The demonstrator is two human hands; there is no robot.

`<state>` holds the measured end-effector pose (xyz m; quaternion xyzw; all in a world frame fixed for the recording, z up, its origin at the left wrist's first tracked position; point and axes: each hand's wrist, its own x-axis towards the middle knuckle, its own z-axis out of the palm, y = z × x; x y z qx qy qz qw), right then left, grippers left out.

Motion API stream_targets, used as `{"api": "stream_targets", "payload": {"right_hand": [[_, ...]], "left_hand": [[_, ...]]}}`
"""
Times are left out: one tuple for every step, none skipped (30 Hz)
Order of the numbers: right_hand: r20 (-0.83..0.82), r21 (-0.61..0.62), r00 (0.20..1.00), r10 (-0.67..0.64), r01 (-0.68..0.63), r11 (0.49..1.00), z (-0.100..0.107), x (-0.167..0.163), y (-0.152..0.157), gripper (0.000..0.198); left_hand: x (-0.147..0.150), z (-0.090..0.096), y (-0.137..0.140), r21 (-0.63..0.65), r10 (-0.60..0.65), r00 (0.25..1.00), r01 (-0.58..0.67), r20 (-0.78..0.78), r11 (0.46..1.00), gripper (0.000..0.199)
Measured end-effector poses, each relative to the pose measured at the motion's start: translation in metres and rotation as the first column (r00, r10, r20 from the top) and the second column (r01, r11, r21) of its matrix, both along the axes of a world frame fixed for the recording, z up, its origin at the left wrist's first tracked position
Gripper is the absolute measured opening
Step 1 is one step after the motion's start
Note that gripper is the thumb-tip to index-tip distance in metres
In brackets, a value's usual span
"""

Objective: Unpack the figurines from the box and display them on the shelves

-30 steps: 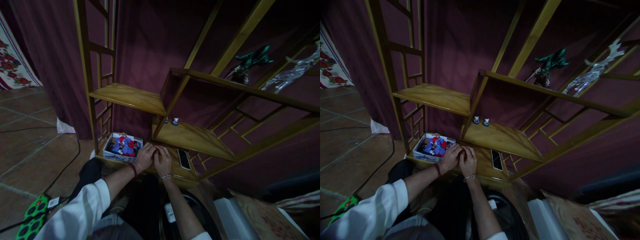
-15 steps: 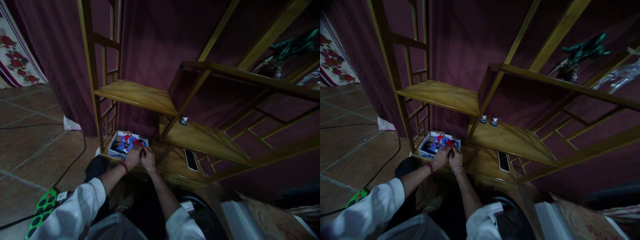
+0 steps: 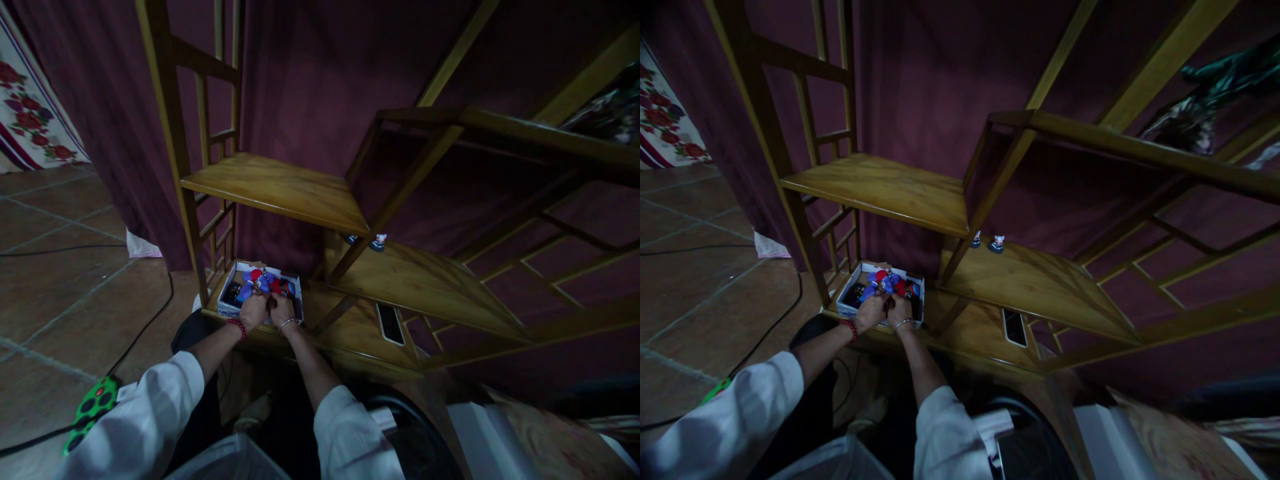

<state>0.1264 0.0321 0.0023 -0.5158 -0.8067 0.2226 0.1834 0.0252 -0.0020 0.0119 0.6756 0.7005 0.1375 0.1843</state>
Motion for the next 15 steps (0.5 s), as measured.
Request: {"api": "stream_targets", "payload": {"right_hand": [[0.002,-0.01,1.0,0.003,-0.003,1.0,-0.001,-0.002,0.002,0.029],[0.005,-0.019,1.0,0.006,-0.006,1.0,-0.003,-0.004,0.004,0.029],[0.01,-0.028,1.0,0.008,-0.008,1.0,-0.005,-0.005,0.006,0.028],[0.016,-0.036,1.0,0.008,-0.008,0.999,-0.007,-0.006,0.008,0.029],[0.023,-0.044,1.0,0.008,-0.007,0.999,-0.009,-0.007,0.01,0.029],[0.029,-0.051,1.0,0.006,-0.004,0.999,-0.012,-0.008,0.013,0.03],[0.035,-0.059,0.999,0.001,0.001,0.998,-0.014,-0.008,0.015,0.031],[0.039,-0.068,0.999,-0.003,0.005,0.998,-0.016,-0.009,0.017,0.032],[0.039,-0.078,0.999,-0.004,0.007,0.997,-0.018,-0.009,0.02,0.032],[0.036,-0.09,0.999,-0.002,0.005,0.996,-0.02,-0.009,0.022,0.032],[0.032,-0.104,0.999,0.003,0.0,0.995,-0.022,-0.009,0.024,0.032],[0.028,-0.119,1.0,0.009,-0.006,0.993,-0.023,-0.009,0.027,0.032],[0.025,-0.135,1.0,0.015,-0.011,0.991,-0.025,-0.009,0.029,0.032],[0.022,-0.149,1.0,0.017,-0.014,0.989,-0.026,-0.01,0.031,0.031],[0.021,-0.16,1.0,0.015,-0.011,0.987,-0.028,-0.01,0.032,0.03]], "left_hand": [[-0.003,-0.004,0.003,-0.007,0.008,1.0,-0.008,-0.006,1.0,0.03],[-0.007,-0.007,0.005,-0.02,0.017,1.0,-0.017,-0.014,1.0,0.031],[-0.01,-0.01,0.007,-0.03,0.023,1.0,-0.024,-0.021,0.999,0.031],[-0.014,-0.012,0.01,-0.038,0.033,0.999,-0.034,-0.03,0.999,0.031],[-0.017,-0.014,0.012,-0.049,0.046,0.998,-0.048,-0.041,0.998,0.031],[-0.021,-0.016,0.014,-0.064,0.065,0.997,-0.068,-0.051,0.996,0.03],[-0.024,-0.017,0.016,-0.083,0.09,0.994,-0.095,-0.059,0.992,0.03],[-0.028,-0.017,0.018,-0.103,0.114,0.991,-0.12,-0.063,0.987,0.029],[-0.032,-0.018,0.02,-0.122,0.138,0.988,-0.145,-0.062,0.982,0.029],[-0.035,-0.018,0.022,-0.139,0.158,0.986,-0.165,-0.056,0.977,0.029],[-0.039,-0.018,0.024,-0.157,0.172,0.984,-0.178,-0.048,0.972,0.029],[-0.042,-0.018,0.026,-0.178,0.189,0.981,-0.194,-0.043,0.965,0.029],[-0.046,-0.019,0.028,-0.199,0.204,0.978,-0.208,-0.04,0.958,0.03],[-0.05,-0.019,0.03,-0.22,0.218,0.975,-0.222,-0.042,0.95,0.031],[-0.053,-0.02,0.032,-0.234,0.225,0.973,-0.229,-0.045,0.945,0.032]]}}
